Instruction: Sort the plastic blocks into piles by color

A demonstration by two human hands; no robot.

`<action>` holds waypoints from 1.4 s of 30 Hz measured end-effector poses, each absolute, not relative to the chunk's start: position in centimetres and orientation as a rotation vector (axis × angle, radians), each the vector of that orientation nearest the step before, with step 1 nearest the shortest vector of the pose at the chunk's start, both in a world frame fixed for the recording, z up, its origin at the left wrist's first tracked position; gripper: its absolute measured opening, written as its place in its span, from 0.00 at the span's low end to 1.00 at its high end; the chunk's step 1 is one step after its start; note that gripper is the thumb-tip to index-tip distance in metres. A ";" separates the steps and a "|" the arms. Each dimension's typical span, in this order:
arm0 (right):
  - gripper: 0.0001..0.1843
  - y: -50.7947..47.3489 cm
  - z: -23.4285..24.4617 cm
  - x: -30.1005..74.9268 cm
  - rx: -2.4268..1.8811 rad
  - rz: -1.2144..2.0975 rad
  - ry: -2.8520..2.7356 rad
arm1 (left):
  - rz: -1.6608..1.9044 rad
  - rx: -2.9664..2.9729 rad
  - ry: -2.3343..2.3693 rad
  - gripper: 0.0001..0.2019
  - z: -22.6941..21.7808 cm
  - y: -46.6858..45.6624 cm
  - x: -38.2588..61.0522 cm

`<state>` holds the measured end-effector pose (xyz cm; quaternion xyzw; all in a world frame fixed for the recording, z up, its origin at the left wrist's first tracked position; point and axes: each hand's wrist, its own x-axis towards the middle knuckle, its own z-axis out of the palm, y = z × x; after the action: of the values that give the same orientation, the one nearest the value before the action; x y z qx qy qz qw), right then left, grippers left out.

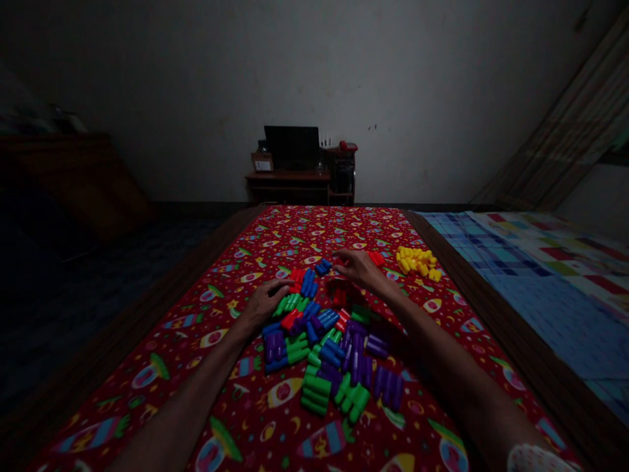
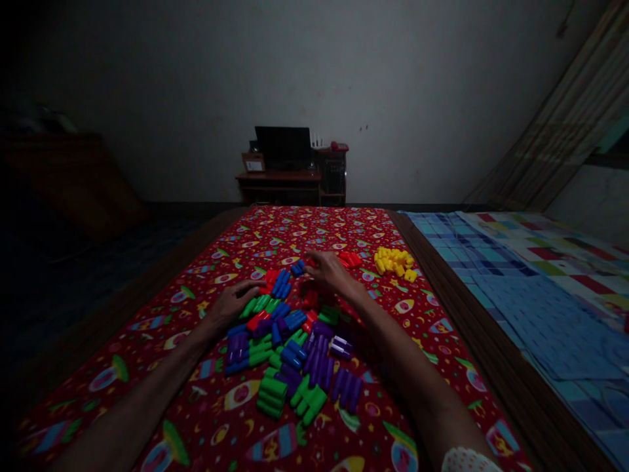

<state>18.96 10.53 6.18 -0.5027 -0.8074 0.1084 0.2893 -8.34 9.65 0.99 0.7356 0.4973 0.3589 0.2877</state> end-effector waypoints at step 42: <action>0.14 12.2 5.2 22.7 -1.642 -0.314 -2.186 | 1.019 1.960 1.507 0.24 1.7 12.1 -7.3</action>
<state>22.70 12.25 5.16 -0.5854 -0.7793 -0.1118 0.1935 -7.34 12.05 1.68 0.7131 0.5482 0.3708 0.2313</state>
